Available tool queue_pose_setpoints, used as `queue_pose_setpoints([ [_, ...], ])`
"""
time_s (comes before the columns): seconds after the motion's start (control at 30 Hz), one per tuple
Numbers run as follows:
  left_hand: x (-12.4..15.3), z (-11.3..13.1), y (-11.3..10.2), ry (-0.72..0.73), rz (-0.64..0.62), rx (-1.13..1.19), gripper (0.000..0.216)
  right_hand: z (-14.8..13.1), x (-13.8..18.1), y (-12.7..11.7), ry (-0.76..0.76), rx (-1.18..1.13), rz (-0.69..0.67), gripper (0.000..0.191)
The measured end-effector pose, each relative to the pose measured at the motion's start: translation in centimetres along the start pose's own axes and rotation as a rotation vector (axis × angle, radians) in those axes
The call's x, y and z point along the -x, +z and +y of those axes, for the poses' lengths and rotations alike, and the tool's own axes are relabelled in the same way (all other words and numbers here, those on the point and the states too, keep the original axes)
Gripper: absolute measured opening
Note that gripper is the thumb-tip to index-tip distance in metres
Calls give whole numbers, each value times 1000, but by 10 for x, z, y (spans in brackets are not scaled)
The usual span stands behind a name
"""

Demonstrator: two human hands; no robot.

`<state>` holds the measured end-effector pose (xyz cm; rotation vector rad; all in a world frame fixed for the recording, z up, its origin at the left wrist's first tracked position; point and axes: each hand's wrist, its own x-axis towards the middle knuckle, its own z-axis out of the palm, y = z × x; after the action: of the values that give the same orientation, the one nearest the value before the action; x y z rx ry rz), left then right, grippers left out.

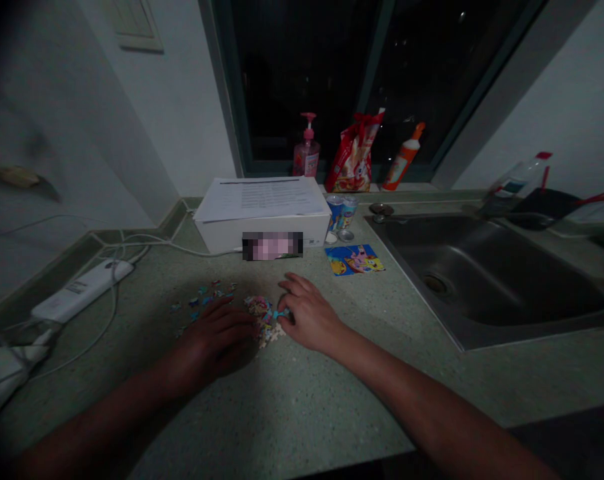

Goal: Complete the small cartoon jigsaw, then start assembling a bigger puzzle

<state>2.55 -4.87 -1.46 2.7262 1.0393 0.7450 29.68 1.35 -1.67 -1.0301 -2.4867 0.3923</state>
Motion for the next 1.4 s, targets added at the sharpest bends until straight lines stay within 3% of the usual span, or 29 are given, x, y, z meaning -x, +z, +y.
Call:
queue_pose_setpoints([
  [0.43,0,1,-2,24,27,4,28,1,3,-3,-98,-93,31,14],
  [0.63,-5,8,-9,51,178,24,14,-6,4,-5,-115,-256,129,15],
  [0.77,-6,13,-12,56,262,2,18,-20,6,2,-114,-474,153,15],
  [0.97,-5,15,-9,94,253,9,23,-32,9,11,-20,-683,80,12],
  [1.2,-2,13,-9,103,211,71,27,-36,9,10,-82,-711,48,11],
  [1.4,-4,17,-7,101,240,129,14,-35,9,12,-79,-688,41,11],
])
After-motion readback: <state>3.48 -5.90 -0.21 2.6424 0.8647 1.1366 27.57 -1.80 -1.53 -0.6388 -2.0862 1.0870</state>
